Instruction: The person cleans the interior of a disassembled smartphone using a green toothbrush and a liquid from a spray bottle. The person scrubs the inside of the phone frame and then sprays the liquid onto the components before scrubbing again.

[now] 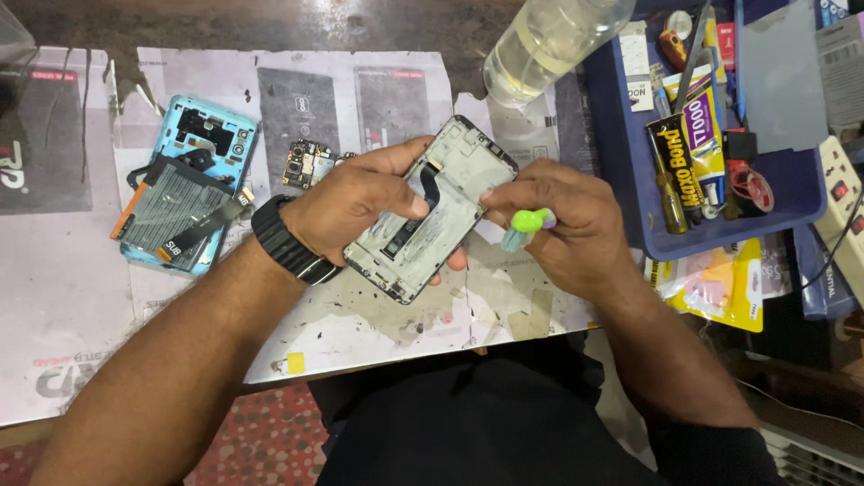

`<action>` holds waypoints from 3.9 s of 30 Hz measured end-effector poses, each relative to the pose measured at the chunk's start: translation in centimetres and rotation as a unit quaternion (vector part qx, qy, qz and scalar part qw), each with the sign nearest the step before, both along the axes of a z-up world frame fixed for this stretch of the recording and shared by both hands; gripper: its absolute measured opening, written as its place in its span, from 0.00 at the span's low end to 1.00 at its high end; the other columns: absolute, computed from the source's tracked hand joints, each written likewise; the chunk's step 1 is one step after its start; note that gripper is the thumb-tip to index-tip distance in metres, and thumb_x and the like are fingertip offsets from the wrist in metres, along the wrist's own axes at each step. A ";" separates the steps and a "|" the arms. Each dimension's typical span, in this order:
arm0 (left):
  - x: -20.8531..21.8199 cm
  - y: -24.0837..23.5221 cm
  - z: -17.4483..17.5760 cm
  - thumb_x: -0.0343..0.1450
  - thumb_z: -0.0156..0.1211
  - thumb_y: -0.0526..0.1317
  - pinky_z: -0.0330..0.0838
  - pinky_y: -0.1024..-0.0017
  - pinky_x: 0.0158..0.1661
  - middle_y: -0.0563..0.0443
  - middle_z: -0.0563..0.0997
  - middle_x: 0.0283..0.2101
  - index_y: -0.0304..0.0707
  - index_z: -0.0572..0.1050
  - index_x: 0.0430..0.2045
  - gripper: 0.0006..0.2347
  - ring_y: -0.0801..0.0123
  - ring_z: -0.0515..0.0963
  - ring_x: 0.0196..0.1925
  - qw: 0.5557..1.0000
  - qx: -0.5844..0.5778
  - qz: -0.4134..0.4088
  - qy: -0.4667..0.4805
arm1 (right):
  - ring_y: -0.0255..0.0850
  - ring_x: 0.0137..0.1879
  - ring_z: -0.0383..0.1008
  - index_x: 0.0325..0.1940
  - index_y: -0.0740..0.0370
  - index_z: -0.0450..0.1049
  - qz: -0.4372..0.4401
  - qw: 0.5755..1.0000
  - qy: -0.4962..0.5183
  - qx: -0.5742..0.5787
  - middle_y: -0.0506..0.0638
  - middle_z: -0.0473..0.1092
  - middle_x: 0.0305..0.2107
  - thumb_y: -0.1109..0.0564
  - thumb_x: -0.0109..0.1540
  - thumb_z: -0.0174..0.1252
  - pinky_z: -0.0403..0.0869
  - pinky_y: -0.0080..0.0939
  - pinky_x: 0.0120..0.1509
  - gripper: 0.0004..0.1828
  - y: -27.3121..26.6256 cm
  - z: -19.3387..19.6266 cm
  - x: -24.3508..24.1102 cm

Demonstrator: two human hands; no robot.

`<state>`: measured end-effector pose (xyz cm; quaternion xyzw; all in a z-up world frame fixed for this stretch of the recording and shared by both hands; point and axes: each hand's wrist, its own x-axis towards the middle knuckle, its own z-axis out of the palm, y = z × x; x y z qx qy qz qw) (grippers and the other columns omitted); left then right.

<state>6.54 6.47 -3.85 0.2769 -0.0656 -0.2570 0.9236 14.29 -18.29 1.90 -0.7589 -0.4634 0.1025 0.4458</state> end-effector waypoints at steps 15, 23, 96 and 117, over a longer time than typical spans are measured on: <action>0.1 -0.1 -0.4 0.71 0.51 0.30 0.84 0.54 0.39 0.28 0.79 0.50 0.27 0.55 0.71 0.29 0.44 0.85 0.45 1.000 0.023 0.009 -0.003 | 0.34 0.36 0.74 0.46 0.64 0.79 -0.008 0.999 -0.039 0.018 0.50 0.75 0.33 0.71 0.61 0.67 0.71 0.32 0.39 0.11 -0.1 -0.6 0.0; 0.3 -0.1 -0.3 0.69 0.51 0.29 0.84 0.52 0.40 0.25 0.76 0.55 0.24 0.54 0.70 0.30 0.43 0.85 0.45 1.000 -0.023 -0.003 -0.006 | 0.32 0.33 0.68 0.52 0.65 0.76 -0.048 0.997 -0.046 0.039 0.50 0.72 0.30 0.69 0.60 0.71 0.65 0.33 0.36 0.18 -0.7 -1.2 -0.2; 0.7 -1.1 -0.6 0.60 0.47 0.24 0.81 0.58 0.46 0.31 0.82 0.50 0.23 0.66 0.61 0.29 0.54 0.85 0.42 0.993 0.114 -0.034 -0.025 | 0.47 0.40 0.81 0.61 0.58 0.75 -0.127 0.946 -0.263 -0.139 0.57 0.78 0.39 0.69 0.60 0.64 0.77 0.43 0.43 0.24 -7.2 2.7 -0.7; 0.8 -1.4 -1.0 0.59 0.48 0.23 0.80 0.59 0.48 0.32 0.83 0.48 0.24 0.68 0.59 0.28 0.55 0.86 0.41 0.992 0.123 -0.024 0.010 | 0.46 0.38 0.81 0.60 0.58 0.76 -0.131 0.943 -0.270 -0.147 0.56 0.79 0.38 0.67 0.61 0.66 0.77 0.41 0.41 0.22 -5.8 2.2 -0.1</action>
